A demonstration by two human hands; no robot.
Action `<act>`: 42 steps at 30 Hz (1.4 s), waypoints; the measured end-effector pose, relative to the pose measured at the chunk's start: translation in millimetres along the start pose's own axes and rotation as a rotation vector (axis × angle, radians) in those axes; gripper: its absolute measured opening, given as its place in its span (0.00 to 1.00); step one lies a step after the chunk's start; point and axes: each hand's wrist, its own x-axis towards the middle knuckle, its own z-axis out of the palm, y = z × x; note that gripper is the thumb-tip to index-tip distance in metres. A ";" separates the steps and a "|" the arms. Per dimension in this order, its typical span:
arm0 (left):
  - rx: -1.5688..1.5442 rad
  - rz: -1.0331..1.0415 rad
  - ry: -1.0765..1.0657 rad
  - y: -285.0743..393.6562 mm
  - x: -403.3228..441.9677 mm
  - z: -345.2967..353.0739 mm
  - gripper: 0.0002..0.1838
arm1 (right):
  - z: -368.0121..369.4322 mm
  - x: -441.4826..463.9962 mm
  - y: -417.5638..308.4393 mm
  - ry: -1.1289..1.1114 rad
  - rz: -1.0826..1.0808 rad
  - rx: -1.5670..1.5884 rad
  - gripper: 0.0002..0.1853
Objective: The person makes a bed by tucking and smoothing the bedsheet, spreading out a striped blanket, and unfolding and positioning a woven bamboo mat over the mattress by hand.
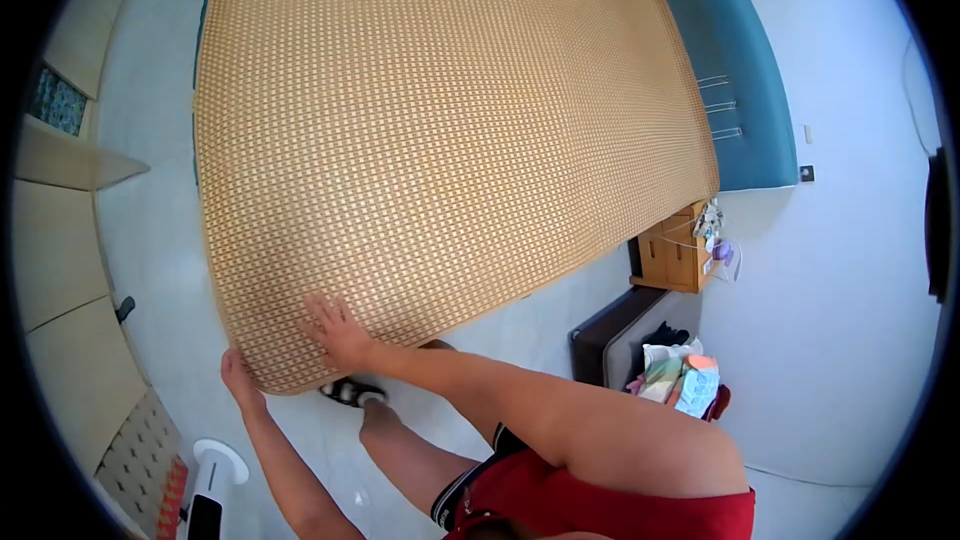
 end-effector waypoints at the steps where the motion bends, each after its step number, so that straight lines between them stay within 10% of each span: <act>1: 0.117 0.021 0.016 8.2 6.4 7.6 0.09 | 7.0 3.4 -17.8 -0.016 -0.035 0.043 0.47; 9: 0.679 0.349 -0.416 63.0 6.2 33.0 0.11 | 36.1 -7.4 -128.9 0.337 0.214 0.422 0.47; 16: 0.736 0.168 -0.641 85.7 34.4 6.0 0.12 | 60.4 23.2 -163.9 0.569 0.416 0.219 0.31; 28: 0.826 0.466 -0.270 62.1 115.0 39.0 0.26 | 83.5 33.2 -165.2 0.447 0.303 -0.015 0.30; 42: 0.495 0.313 -0.232 59.5 74.2 37.0 0.22 | 114.5 39.4 -154.6 0.300 0.289 0.031 0.27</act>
